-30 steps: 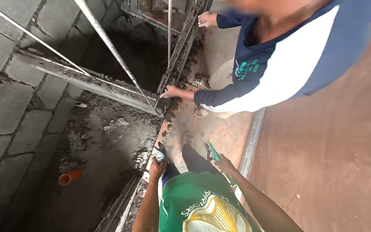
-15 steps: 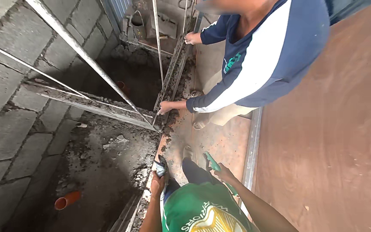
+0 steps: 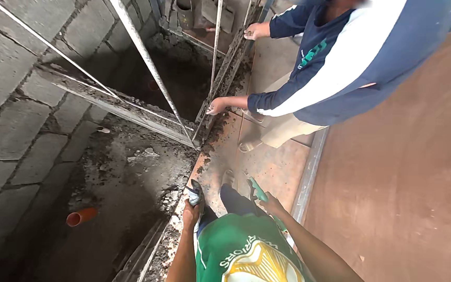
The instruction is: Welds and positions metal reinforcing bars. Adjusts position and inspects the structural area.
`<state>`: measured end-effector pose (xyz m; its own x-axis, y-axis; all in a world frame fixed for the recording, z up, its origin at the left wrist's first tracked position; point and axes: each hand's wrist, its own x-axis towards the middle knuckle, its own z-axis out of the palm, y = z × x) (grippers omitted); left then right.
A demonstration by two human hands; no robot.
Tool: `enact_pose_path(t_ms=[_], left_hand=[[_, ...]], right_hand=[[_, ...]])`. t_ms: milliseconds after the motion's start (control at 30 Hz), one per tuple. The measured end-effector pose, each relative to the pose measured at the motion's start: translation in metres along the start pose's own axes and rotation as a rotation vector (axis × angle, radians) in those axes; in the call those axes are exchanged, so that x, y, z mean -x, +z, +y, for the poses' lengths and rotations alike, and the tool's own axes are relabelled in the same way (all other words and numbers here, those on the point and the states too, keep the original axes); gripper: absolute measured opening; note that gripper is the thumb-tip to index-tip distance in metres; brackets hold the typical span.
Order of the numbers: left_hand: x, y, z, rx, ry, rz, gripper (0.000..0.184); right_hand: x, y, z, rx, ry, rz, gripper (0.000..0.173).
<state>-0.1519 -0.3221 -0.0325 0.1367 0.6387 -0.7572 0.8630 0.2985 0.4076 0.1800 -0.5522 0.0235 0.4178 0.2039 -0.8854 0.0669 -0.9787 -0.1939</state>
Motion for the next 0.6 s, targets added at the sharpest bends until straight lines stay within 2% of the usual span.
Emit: enact_pose_path(t_ms=[267,600], left_hand=[[-0.003,0.016,-0.017,0.151,-0.141,0.079,0.070],[-0.011,0.018,-0.032,0.095,-0.149,0.062,0.069]], right_hand=[[-0.013,0.020,-0.027,-0.029,-0.003,0.022,0.055],[-0.010,0.024,-0.058,0.077,-0.082,-0.022,0.056]])
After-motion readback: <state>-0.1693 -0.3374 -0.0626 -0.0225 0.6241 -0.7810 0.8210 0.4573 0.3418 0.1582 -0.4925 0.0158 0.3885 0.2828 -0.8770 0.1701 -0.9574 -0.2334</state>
